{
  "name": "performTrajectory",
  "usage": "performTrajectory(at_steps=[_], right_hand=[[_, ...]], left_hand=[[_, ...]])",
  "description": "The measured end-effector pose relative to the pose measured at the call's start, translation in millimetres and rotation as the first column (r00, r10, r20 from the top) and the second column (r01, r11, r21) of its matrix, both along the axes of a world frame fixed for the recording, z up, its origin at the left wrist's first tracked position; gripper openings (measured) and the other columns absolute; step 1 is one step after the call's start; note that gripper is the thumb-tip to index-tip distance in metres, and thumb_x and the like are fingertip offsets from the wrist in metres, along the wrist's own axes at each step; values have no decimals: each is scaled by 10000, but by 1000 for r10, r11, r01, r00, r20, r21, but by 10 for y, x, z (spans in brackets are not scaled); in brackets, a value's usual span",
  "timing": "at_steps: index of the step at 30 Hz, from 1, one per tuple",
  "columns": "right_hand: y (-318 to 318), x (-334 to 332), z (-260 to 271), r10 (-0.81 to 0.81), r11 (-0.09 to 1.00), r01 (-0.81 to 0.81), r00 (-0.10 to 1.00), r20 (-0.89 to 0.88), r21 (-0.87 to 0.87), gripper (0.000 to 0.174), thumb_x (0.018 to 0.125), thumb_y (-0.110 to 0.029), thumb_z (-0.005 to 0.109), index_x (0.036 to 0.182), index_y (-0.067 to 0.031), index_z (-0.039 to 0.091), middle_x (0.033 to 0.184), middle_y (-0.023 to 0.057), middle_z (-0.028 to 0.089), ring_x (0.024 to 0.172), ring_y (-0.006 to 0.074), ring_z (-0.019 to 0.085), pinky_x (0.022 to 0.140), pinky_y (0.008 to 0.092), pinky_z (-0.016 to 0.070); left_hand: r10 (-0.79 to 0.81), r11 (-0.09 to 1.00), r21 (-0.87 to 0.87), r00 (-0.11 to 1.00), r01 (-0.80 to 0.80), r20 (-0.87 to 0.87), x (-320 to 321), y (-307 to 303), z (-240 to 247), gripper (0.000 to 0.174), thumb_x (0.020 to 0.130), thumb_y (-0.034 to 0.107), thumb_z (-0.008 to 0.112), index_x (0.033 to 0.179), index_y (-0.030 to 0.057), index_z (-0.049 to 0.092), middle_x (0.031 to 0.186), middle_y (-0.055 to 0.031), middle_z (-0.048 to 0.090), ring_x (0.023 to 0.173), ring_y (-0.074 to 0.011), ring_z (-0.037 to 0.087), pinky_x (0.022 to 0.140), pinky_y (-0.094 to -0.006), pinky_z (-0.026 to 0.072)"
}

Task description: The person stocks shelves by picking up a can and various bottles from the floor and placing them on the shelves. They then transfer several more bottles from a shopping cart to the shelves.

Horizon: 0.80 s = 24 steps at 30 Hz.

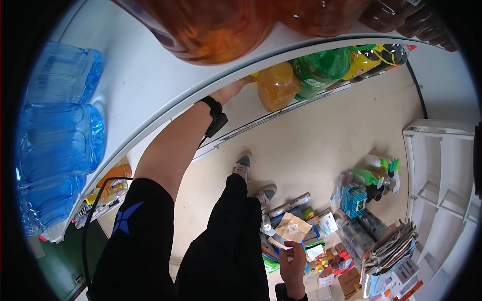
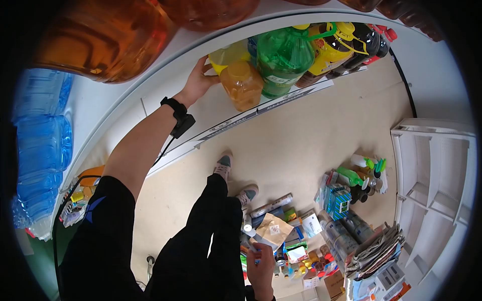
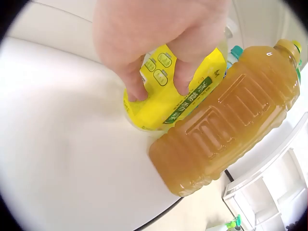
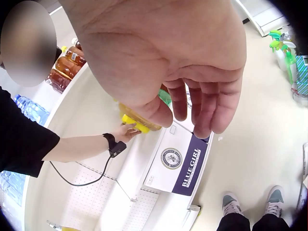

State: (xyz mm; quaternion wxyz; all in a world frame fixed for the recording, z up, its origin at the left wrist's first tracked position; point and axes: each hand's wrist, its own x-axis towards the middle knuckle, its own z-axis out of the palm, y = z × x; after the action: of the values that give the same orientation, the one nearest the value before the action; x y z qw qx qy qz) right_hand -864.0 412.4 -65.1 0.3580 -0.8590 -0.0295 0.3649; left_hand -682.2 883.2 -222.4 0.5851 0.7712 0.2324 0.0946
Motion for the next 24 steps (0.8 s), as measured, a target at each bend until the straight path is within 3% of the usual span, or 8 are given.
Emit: performTrajectory(at_steps=[7,9,11,12,14,15,17,24], right_hand=[[63,-72,5,-25,999,24,1000,12,42,209,838,-28,646,1031,13,578,910,133,598,711,223,626,641,332,498],[61,-79,11,-46,998,45,999,19,47,211,836,-23,647,1031,13,577,907,132,599,709,219,626,638,328,498],[54,-66,39,-17,998,14,998,59,53,216,833,-18,654,1033,13,576,901,129,603,707,210,631,633,321,500],[48,-79,50,-27,998,24,998,58,53,216,833,-18,654,1033,13,576,901,129,603,707,210,631,633,321,500],[44,-97,53,-85,994,83,996,39,65,209,833,-16,655,1027,8,581,896,130,607,698,209,632,623,321,499],[43,-118,54,-98,993,95,994,43,66,209,833,-16,655,1027,8,581,896,130,607,698,209,632,623,321,499],[37,-164,45,-94,994,93,995,18,60,191,839,-20,652,1016,3,586,892,133,610,689,210,630,617,326,497],[-79,-298,132,-174,980,166,982,69,110,187,833,-18,647,1009,8,588,876,141,602,682,230,621,609,339,494]], left_hand=[[-29,993,112,1000,28,9,117,-113,58,824,840,-20,688,1504,122,221,1418,-244,420,1117,-276,617,938,-334,511],[26,996,-83,1000,-26,-11,89,-177,156,839,839,-10,694,1511,137,213,1404,-226,436,1162,-270,587,935,-334,510],[-13,999,-48,1000,13,4,18,-213,104,782,855,-8,662,1494,142,238,1397,-216,427,1155,-261,581,925,-341,513],[102,989,-106,995,-101,5,-32,-245,1,732,866,-9,634,1476,138,258,1388,-208,423,1130,-257,586,919,-344,515],[343,880,-332,938,-341,-55,-112,-461,50,540,911,43,545,1400,91,319,1357,-201,410,1037,-257,607,910,-356,525],[331,884,-332,942,-328,-51,-161,-589,79,540,911,43,545,1400,91,319,1357,-201,410,1037,-257,607,910,-356,525],[384,525,-718,880,-457,-279,-233,-748,57,436,934,126,527,1333,42,371,1308,-202,449,1041,-278,597,930,-385,524],[400,457,-808,897,-372,-187,-424,-869,-175,401,921,201,562,1249,5,441,1102,-164,541,1051,-324,580,969,-411,506]])
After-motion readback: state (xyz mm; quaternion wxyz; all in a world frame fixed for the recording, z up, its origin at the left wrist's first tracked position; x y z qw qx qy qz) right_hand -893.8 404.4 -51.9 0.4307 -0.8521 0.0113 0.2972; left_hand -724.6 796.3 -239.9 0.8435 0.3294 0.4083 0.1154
